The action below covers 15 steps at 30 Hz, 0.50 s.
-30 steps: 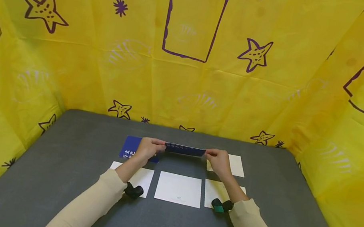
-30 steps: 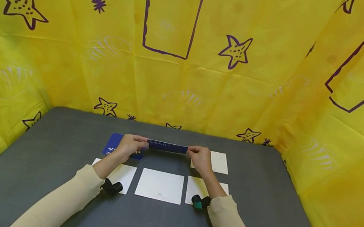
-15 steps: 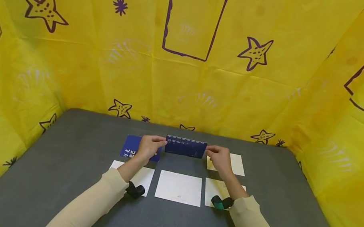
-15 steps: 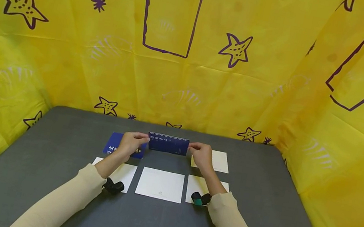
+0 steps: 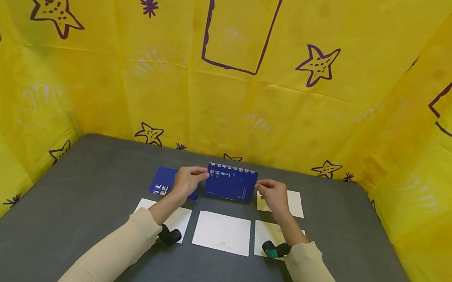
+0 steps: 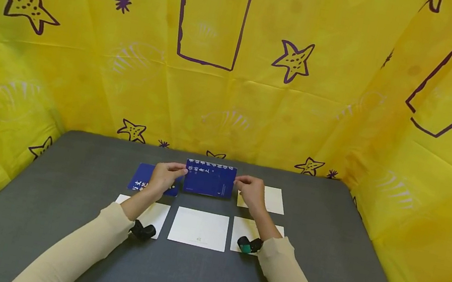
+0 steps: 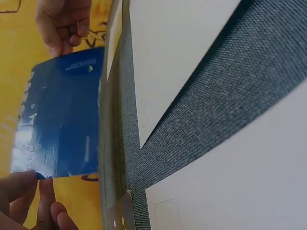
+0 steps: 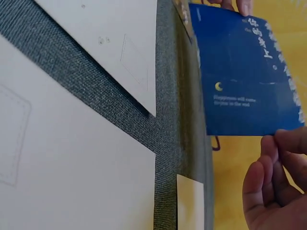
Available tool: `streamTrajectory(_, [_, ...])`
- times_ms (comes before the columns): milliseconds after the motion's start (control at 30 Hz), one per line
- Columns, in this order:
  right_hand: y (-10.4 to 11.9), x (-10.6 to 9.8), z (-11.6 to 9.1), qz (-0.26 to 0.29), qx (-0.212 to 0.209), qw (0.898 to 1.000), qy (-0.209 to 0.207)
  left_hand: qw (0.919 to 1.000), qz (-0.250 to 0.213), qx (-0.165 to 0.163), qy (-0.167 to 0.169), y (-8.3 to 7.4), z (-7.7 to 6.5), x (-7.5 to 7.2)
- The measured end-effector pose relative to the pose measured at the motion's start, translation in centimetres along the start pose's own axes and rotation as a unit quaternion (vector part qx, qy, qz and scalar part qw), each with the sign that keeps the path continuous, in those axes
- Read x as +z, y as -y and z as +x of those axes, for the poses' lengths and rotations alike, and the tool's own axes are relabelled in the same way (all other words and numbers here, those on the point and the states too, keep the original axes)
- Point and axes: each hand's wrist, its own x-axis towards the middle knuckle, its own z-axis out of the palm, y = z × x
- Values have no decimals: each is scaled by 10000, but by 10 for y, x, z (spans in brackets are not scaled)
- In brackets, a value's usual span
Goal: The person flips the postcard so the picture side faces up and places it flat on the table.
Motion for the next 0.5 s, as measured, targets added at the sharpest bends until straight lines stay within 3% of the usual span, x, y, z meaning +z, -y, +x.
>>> streamTrajectory(300, [6,4,-2,-569,-211,9979,-206,9991,294,-188,-231,-3,1,5])
streamTrajectory(500, [8,4,0,-527,117,9982,-271,9981,408,-301,-359,-4,4,7])
